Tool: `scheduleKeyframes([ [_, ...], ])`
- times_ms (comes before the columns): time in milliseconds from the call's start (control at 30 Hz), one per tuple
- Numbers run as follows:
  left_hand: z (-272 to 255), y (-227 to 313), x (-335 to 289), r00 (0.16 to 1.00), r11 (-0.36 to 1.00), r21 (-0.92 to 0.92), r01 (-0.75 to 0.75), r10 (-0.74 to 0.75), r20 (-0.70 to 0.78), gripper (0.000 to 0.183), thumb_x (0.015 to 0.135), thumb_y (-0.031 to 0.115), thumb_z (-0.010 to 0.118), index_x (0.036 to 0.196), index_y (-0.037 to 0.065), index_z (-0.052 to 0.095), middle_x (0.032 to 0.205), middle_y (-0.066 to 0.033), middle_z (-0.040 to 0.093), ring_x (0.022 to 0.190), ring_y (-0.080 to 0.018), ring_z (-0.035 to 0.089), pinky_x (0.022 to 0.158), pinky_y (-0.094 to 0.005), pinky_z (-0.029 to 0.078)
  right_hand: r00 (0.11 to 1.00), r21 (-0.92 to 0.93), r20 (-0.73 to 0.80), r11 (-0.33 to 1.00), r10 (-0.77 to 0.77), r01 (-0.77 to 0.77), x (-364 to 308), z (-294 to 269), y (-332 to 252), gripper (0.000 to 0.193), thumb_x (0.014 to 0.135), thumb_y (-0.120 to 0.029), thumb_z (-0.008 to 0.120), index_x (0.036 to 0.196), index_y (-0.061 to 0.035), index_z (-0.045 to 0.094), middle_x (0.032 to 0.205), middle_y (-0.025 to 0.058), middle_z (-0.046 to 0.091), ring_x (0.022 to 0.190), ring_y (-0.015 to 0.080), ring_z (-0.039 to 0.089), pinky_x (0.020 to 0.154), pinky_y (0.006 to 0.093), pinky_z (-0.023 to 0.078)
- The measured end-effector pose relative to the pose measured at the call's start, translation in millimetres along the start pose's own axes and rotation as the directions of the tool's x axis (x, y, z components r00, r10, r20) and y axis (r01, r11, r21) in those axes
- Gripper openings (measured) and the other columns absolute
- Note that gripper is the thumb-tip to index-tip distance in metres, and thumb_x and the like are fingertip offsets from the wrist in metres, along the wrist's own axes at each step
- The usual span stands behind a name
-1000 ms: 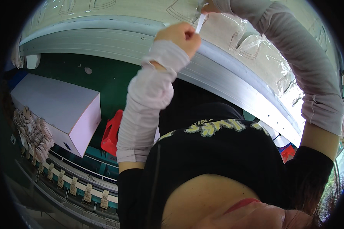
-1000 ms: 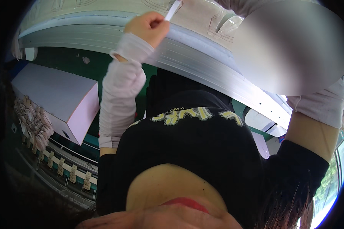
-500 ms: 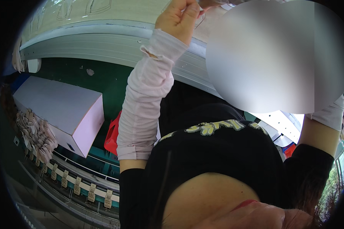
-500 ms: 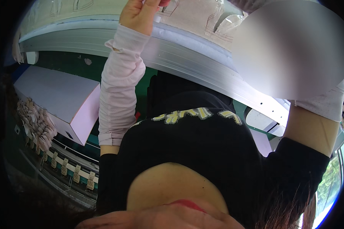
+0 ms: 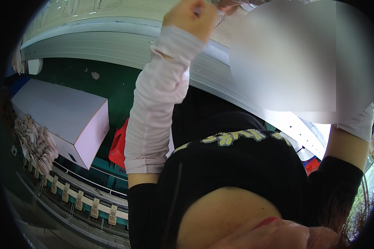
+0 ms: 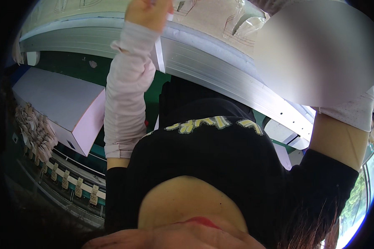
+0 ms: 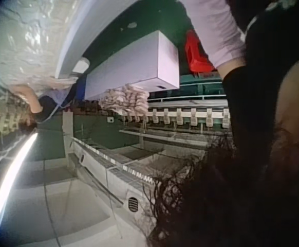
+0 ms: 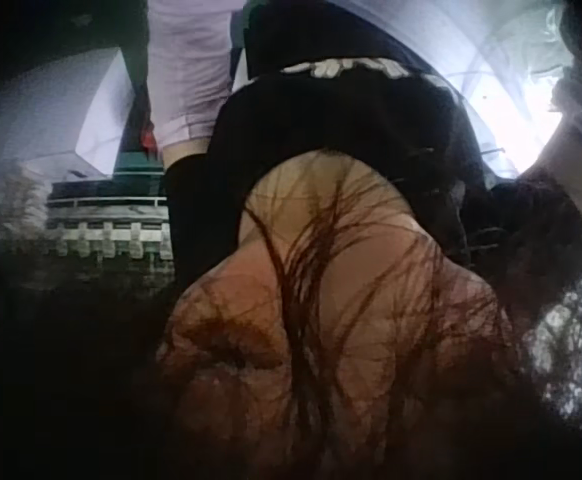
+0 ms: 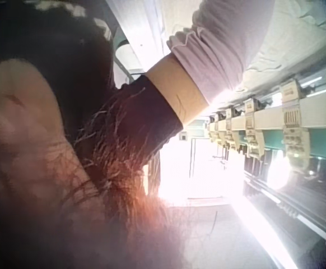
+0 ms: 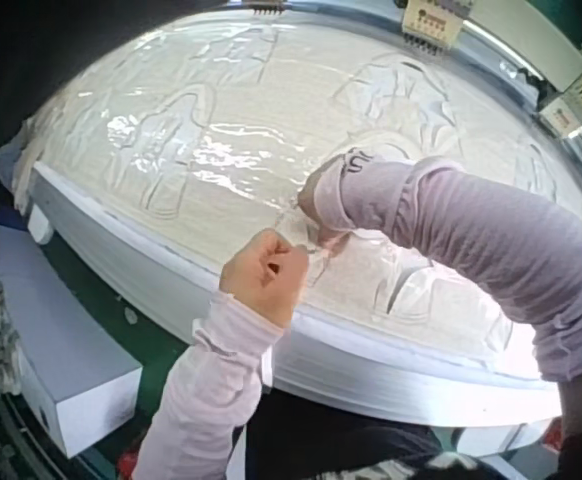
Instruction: Secure clear plastic templates to the work table using white adhesive tape.
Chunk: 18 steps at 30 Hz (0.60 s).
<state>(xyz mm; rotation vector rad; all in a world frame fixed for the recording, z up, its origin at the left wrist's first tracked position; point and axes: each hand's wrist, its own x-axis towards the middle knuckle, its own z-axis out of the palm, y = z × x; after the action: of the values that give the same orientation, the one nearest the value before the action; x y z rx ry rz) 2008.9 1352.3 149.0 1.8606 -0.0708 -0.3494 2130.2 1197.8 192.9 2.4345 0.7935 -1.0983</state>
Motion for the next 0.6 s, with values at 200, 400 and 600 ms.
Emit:
scheduleKeyframes([
  [200, 31.5, -4.5, -37.4, 0.864, 0.739, 0.501, -0.451, 0.503, 0.037, 0.019, 0.079, 0.015, 0.078, 0.077, 0.005, 0.061, 0.07, -0.0086, 0.056, 0.061, -0.03, 0.056, 0.058, -0.0381, 0.047, 0.996, -0.02, -0.065, 0.998, 0.061, -0.062, -12.5, -6.3, -3.9, 0.047, 0.078, -0.05, 0.074, 0.102, -0.0095, 0.078, 0.098, 0.0168, 0.074, 0.092, 0.0349, 0.071, 0.08, 0.0449, 0.056],
  [400, 58.4, -8.8, -26.6, 0.845, 0.767, 0.457, -0.451, 0.531, -0.057, 0.019, 0.077, 0.014, 0.078, 0.077, 0.005, 0.06, 0.086, -0.0141, 0.062, 0.073, -0.0347, 0.063, 0.064, -0.0443, 0.051, 0.989, -0.07, -0.124, 0.993, 0.084, -0.093, -13.0, 4.4, 7.2, 0.046, 0.082, -0.051, 0.071, 0.101, -0.0088, 0.077, 0.095, 0.0179, 0.074, 0.09, 0.0364, 0.071, 0.08, 0.0456, 0.055],
  [600, 74.3, -1.2, -23.0, 0.921, 0.907, 0.242, -0.345, 0.376, -0.097, 0.02, 0.081, 0.012, 0.076, 0.08, 0.003, 0.058, 0.092, -0.0192, 0.06, 0.079, -0.0387, 0.064, 0.068, -0.0447, 0.053, 0.994, 0.117, -0.104, 0.992, -0.028, 0.04, -6.2, 14.9, 23.9, 0.046, 0.083, -0.052, 0.069, 0.097, -0.0088, 0.077, 0.09, 0.0176, 0.073, 0.088, 0.0361, 0.071, 0.078, 0.046, 0.054],
])
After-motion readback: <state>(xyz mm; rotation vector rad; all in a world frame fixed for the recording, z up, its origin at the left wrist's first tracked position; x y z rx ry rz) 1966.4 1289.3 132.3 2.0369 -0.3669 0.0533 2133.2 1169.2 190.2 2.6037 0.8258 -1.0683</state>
